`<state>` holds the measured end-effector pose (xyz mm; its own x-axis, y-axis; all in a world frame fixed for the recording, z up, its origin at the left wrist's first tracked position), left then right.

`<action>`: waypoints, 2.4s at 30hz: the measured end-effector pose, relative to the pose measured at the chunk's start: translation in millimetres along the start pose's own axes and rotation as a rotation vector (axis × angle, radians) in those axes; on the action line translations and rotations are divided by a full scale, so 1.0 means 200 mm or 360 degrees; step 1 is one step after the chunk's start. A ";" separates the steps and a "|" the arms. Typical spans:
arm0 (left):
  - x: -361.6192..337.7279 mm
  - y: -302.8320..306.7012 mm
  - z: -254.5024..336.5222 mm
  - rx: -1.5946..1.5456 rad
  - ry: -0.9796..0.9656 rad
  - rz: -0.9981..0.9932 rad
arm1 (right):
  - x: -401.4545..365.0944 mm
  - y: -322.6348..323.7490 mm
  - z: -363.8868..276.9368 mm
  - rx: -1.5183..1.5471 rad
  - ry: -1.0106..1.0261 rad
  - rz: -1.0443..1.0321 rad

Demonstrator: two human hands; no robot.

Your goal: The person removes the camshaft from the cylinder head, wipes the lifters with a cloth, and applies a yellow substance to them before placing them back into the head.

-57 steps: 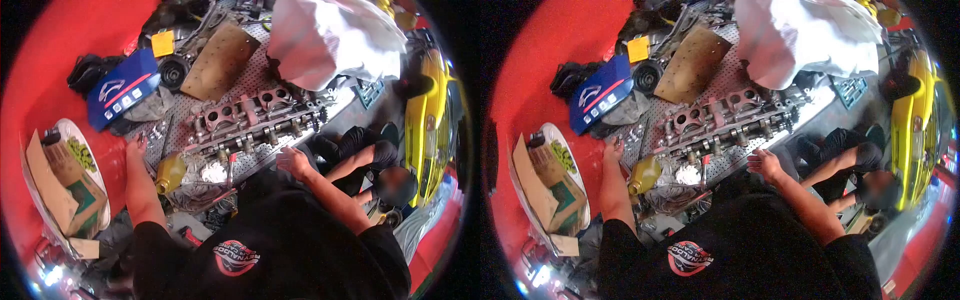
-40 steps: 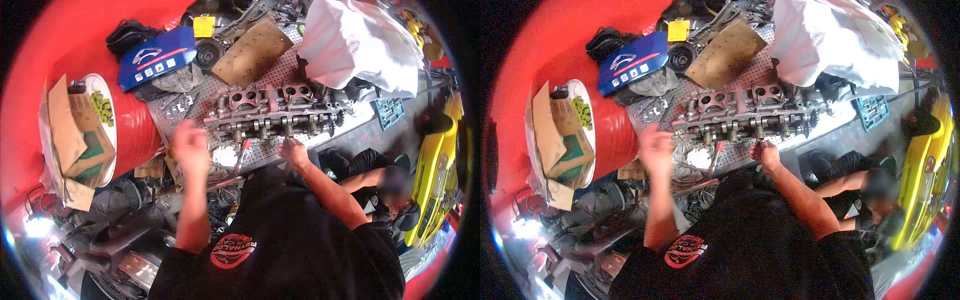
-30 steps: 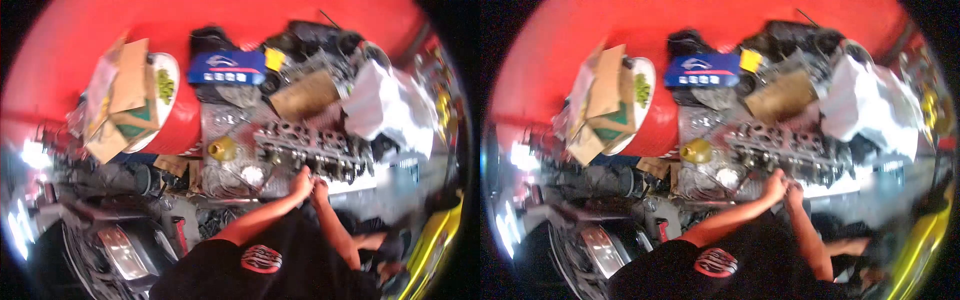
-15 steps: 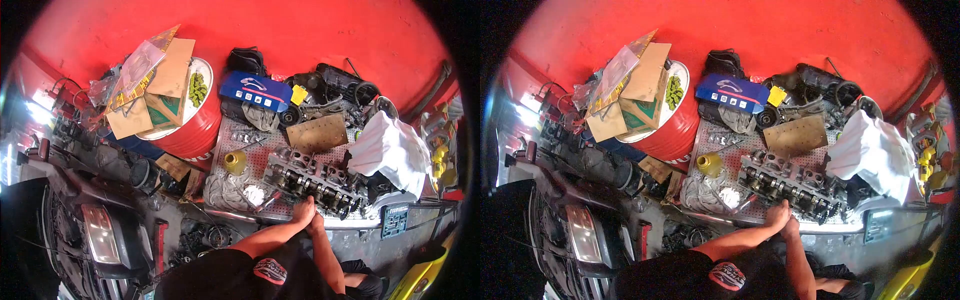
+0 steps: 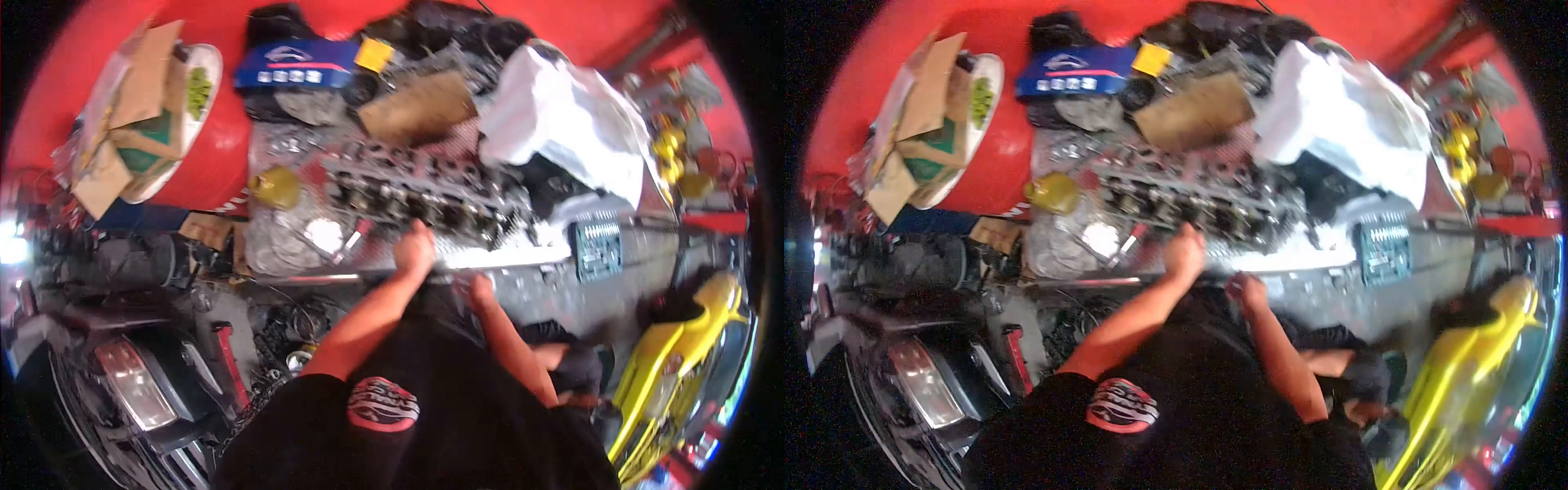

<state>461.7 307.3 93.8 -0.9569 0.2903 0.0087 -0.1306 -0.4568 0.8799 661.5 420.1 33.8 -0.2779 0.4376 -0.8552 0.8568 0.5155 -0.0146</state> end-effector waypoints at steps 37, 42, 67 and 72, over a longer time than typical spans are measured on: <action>-0.02 0.14 0.08 -0.0099 0.0216 0.0169 | 0.03 -0.40 -0.20 -0.0487 0.0024 -0.0355; -0.02 0.17 0.10 -0.0039 0.0301 0.0139 | 0.07 -0.41 -0.12 -0.0093 -0.0054 -0.0229; -0.01 0.11 0.03 -0.0255 0.0531 -0.0010 | 0.22 -0.26 -0.15 0.0474 0.0049 0.0218; 0.01 0.08 0.02 -0.0124 0.0434 -0.0189 | 0.14 -0.38 -0.11 0.0882 -0.0408 -0.0179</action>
<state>459.6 304.2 109.0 -0.9667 0.1141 -0.2289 -0.2550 -0.4992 0.8281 579.2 409.0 22.8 -0.3256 0.1766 -0.9289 0.9455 0.0592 -0.3201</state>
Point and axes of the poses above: each hand's wrist, its own x-axis towards the middle knuckle, its own y-axis out of the back of the hand, z = x × y, the point moved 9 cm from there along x, towards the middle knuckle, and after that the axes turned 12 degrees about z, right-handed, at the moved point
